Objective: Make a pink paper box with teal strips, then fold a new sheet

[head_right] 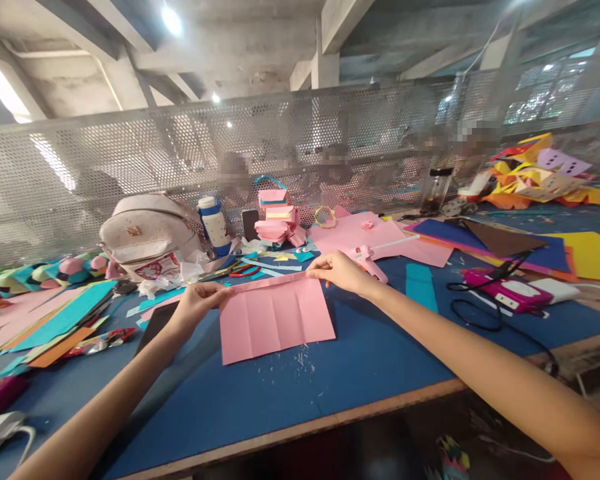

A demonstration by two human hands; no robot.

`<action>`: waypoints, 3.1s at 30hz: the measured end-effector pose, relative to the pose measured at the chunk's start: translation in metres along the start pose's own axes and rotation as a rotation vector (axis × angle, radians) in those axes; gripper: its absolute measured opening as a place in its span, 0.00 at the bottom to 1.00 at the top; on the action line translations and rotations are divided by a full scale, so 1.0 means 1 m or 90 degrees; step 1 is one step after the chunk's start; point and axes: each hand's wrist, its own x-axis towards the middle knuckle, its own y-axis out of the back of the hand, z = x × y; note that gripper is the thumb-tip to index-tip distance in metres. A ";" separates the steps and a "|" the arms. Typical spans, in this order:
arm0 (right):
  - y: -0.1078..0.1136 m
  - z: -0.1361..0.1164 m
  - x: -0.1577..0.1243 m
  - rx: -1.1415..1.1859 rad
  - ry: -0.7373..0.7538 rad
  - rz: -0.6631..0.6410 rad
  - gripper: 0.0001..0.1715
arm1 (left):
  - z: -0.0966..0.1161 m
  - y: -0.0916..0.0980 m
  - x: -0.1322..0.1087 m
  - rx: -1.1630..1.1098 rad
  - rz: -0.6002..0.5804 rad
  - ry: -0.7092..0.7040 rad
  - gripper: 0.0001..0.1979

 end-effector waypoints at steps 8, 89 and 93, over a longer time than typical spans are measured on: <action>-0.010 -0.016 0.021 -0.015 0.118 -0.021 0.13 | 0.027 -0.011 0.005 0.178 -0.092 -0.082 0.19; -0.066 0.027 0.000 -0.278 0.408 -0.111 0.09 | -0.015 -0.055 -0.028 0.641 -0.174 -0.480 0.21; -0.065 0.026 0.001 -0.280 0.454 -0.117 0.11 | -0.017 -0.055 -0.030 0.645 -0.176 -0.483 0.21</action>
